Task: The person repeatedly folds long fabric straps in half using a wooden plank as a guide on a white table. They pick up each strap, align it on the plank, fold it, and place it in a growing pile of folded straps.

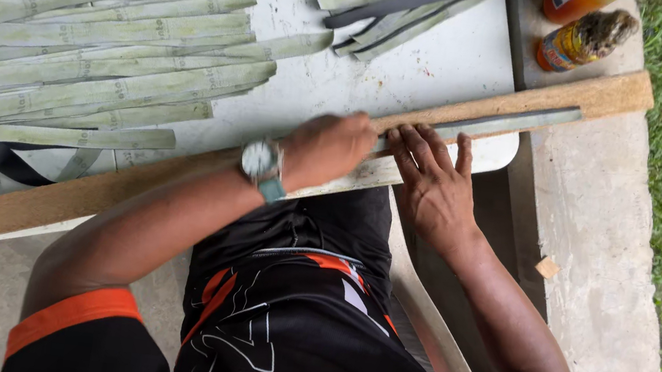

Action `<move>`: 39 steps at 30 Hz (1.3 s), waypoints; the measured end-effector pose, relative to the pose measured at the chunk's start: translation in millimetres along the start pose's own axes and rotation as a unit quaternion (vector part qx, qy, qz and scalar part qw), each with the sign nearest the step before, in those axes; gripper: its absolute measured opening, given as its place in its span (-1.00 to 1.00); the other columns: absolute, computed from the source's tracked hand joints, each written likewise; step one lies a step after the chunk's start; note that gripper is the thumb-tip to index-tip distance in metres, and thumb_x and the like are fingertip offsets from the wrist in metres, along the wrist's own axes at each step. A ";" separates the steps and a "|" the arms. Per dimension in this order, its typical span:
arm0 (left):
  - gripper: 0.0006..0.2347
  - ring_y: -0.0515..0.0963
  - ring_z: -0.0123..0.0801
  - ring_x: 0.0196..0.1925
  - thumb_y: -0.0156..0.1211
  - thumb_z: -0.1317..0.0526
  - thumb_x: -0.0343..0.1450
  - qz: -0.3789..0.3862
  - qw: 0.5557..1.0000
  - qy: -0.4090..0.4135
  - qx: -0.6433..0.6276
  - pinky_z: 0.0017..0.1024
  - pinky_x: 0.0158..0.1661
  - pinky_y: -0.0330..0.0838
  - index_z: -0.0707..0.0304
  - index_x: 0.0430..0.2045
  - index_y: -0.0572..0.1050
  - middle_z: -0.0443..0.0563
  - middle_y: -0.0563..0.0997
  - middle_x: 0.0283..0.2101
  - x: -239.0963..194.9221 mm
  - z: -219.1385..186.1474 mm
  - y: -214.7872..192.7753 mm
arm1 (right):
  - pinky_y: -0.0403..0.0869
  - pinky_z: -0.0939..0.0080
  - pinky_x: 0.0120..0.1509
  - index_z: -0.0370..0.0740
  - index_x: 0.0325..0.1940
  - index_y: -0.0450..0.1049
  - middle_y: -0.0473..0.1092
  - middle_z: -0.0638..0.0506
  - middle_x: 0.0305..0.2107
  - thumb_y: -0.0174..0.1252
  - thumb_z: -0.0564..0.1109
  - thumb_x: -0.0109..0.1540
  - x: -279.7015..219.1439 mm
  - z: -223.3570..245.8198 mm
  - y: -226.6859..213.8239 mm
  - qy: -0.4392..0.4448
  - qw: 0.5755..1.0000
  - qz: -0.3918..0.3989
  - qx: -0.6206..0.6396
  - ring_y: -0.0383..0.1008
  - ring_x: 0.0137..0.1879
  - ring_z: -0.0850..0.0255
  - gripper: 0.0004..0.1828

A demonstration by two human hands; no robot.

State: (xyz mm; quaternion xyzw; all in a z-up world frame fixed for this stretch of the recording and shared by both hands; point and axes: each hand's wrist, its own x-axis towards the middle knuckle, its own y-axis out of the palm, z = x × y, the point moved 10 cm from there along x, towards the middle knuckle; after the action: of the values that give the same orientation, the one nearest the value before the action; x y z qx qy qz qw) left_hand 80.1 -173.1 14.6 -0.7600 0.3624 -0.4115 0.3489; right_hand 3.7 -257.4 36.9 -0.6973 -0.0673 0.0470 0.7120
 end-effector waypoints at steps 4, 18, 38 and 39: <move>-0.93 0.66 -0.10 -0.36 0.11 0.35 0.42 0.048 0.999 -0.013 0.009 -0.23 -0.33 0.60 0.40 -0.38 0.50 0.20 0.51 -0.21 -20.4 -8.0 2.7 | -0.05 -0.47 0.54 0.04 0.55 0.22 0.21 -0.03 0.38 0.12 -0.13 0.20 -0.5 3.0 -1.1 0.001 1.000 -0.002 -0.017 0.13 0.54 0.05 -0.22; -0.82 0.65 -0.19 -0.52 0.09 0.34 0.45 0.004 0.999 -0.025 0.020 -0.32 -0.47 0.60 0.57 -0.19 0.52 0.26 0.52 -0.17 -39.5 -10.9 -11.5 | 0.00 -0.54 0.57 -0.07 0.54 0.21 0.19 -0.10 0.43 0.05 -0.17 0.28 2.2 25.5 6.8 -0.023 0.999 -0.026 0.002 0.13 0.57 -0.09 -0.31; -0.78 0.63 -0.28 -0.48 0.11 0.34 0.47 -0.004 0.997 -0.054 0.059 -0.38 -0.44 0.59 0.51 -0.06 0.53 0.13 0.49 -0.19 -77.0 -8.7 -32.3 | 0.05 -0.59 0.43 0.00 0.55 0.14 0.13 -0.12 0.42 0.05 -0.12 0.24 10.6 56.7 10.5 -0.048 0.998 0.019 -0.036 0.06 0.51 -0.21 -0.25; -0.78 0.64 -0.28 -0.48 0.11 0.34 0.47 -0.006 0.997 -0.057 0.056 -0.39 -0.44 0.59 0.50 -0.07 0.53 0.13 0.49 -0.18 -77.4 -6.6 -33.2 | 0.04 -0.59 0.42 0.06 0.55 0.14 0.12 -0.13 0.42 0.05 -0.11 0.27 12.1 59.0 7.5 -0.056 0.997 -0.001 -0.045 0.05 0.50 -0.23 -0.27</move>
State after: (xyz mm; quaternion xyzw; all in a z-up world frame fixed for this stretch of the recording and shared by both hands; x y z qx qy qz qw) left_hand 52.2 -93.4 16.0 -0.7636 0.3141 -0.3893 0.4082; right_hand 6.4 -197.1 30.9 -0.7250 -0.1103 0.0823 0.6748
